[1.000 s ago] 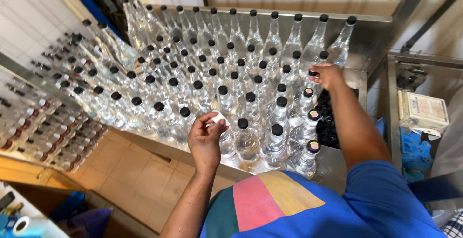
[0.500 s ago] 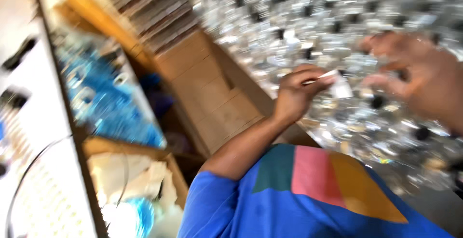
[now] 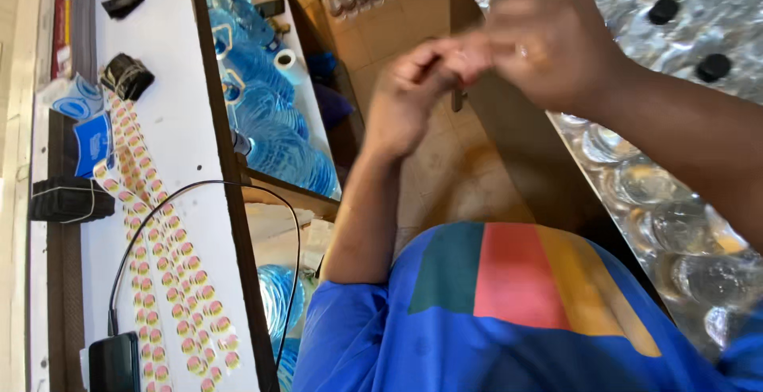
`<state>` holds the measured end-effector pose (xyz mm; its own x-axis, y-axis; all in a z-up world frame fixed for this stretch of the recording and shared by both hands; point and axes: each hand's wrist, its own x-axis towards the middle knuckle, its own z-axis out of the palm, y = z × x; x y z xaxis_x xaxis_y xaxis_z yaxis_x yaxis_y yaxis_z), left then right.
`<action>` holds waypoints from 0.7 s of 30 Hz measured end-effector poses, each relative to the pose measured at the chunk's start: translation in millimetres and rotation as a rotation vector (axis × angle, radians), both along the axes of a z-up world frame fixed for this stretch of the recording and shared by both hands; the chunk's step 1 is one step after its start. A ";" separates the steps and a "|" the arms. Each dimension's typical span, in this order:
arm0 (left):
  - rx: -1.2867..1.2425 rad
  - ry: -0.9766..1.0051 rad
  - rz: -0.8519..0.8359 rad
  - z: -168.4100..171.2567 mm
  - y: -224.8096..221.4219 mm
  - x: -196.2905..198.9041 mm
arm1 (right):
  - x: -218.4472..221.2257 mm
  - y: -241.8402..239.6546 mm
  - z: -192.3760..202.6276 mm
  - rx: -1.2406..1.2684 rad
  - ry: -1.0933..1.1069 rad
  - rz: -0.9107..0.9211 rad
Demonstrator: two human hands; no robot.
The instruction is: The person applies circular stickers to the black caps of clear glass bottles arranged on a metal rack. They peel stickers from a sheet, place them on the bottle caps, and occasionally move to a nearby table to retrieve more stickers.
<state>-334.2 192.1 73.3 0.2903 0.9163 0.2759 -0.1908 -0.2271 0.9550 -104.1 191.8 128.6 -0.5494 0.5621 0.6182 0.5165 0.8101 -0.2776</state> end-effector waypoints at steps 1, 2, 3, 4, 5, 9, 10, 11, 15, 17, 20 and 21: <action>-0.019 -0.002 0.017 3.0 2.2 -20.4 | -18.6 32.7 -15.2 -0.019 -0.002 0.017; 0.006 -0.020 0.033 6.2 4.1 -40.8 | -38.1 64.4 -31.2 -0.252 0.289 0.026; 0.038 -0.039 0.051 10.3 7.5 -61.2 | -58.5 97.3 -46.6 -0.489 0.575 0.032; 0.027 -0.041 0.070 6.1 10.4 -71.5 | -74.0 118.2 -66.9 -0.506 0.568 0.046; -0.021 -0.089 0.247 3.6 14.1 -82.6 | -92.1 142.3 -84.5 -0.621 0.663 -0.138; -0.097 -0.206 0.573 -9.6 24.0 -118.9 | -156.6 202.2 -184.6 -0.753 0.638 -0.454; -0.101 -0.207 0.610 -17.7 25.9 -125.4 | -161.5 205.7 -211.5 -0.770 0.622 -0.424; -0.102 -0.158 0.643 -25.6 28.7 -131.7 | -166.5 210.8 -238.1 -0.983 1.017 -0.223; -0.174 -0.026 0.751 -50.2 41.1 -156.1 | -167.4 226.0 -359.7 -1.229 1.064 -0.191; -0.210 0.069 0.788 -56.9 48.1 -164.6 | -153.7 232.9 -409.3 -1.383 0.948 -0.411; -0.270 0.269 0.798 -51.3 58.7 -171.3 | -167.4 246.1 -451.5 -1.604 0.764 -0.588; -0.287 0.375 0.776 -47.6 61.3 -171.1 | -174.7 248.2 -460.2 -1.697 0.720 -0.532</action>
<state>-505.3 253.4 25.7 -0.4122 0.9109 0.0186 0.2514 0.0941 0.9633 -278.8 440.0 -331.6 -0.0711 0.7300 -0.6797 0.0276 -0.6797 -0.7329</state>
